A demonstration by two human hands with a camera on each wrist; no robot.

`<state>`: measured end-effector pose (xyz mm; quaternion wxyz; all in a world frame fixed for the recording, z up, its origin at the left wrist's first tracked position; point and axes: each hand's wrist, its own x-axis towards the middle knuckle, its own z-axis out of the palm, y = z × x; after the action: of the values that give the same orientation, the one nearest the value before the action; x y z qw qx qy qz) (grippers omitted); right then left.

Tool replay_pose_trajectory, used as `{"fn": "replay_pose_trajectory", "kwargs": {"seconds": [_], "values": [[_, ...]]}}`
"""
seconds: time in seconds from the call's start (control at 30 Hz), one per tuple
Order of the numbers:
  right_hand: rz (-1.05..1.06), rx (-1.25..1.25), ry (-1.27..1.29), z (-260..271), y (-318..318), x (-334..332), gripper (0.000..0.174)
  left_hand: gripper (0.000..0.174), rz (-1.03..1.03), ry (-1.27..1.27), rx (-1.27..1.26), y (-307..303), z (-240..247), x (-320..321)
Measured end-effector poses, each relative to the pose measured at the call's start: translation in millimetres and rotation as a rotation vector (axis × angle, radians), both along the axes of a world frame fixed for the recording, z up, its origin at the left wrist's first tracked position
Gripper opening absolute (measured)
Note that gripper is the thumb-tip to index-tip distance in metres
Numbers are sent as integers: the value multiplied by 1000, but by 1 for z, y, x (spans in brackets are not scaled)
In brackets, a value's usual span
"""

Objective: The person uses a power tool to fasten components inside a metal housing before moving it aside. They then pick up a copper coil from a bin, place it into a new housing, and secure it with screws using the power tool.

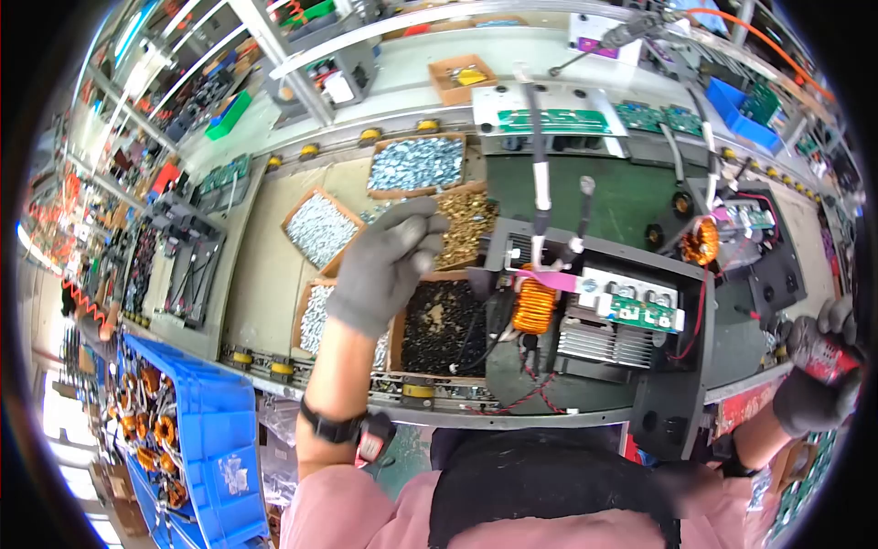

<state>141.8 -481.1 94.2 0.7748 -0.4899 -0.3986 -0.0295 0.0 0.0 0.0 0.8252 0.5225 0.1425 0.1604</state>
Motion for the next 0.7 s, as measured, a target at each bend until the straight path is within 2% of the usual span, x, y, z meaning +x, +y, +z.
{"fn": "replay_pose_trajectory", "kwargs": {"seconds": [0.03, 0.07, 0.1, 0.13, 0.17, 0.2, 0.23, 0.3, 0.37, 0.4, 0.5, 0.7], "values": [[-8, 19, -53, 7, 28, -7, 42, 51, 0, -9, 30, -14, 23, -8], [-371, 516, 8, 24, 119, -41, 43, 45, -122, -24, 54, -33, 41, -17], [204, 166, -423, 29, 64, 12, 41, 40, -244, -12, 86, -81, 61, -12], [276, 171, -479, 33, 75, 16, 38, 39, -318, 88, 60, -106, 71, -7], [273, 245, -485, 31, 89, 19, 35, 37, -391, 186, 41, -129, 76, 1], [176, 418, -465, 25, 120, 5, 32, 33, -451, 170, -9, -142, 66, 12], [296, 110, -69, 24, 98, -23, 41, 28, -449, 146, -70, -153, 50, 24], [351, 76, -52, 26, 113, -31, 38, 28, -432, 148, -215, -169, 35, 41], [377, 182, -191, 25, 125, -27, 34, 30, -464, 108, -296, -171, 31, 46], [335, 161, -176, 27, 127, -30, 35, 33, -475, 75, -382, -172, 30, 47], [228, 151, -220, 31, 134, -29, 35, 39, -586, 73, -408, -171, 27, 45], [233, 83, -253, 30, 144, -28, 36, 45, -574, 99, -364, -176, 37, 45]]}}
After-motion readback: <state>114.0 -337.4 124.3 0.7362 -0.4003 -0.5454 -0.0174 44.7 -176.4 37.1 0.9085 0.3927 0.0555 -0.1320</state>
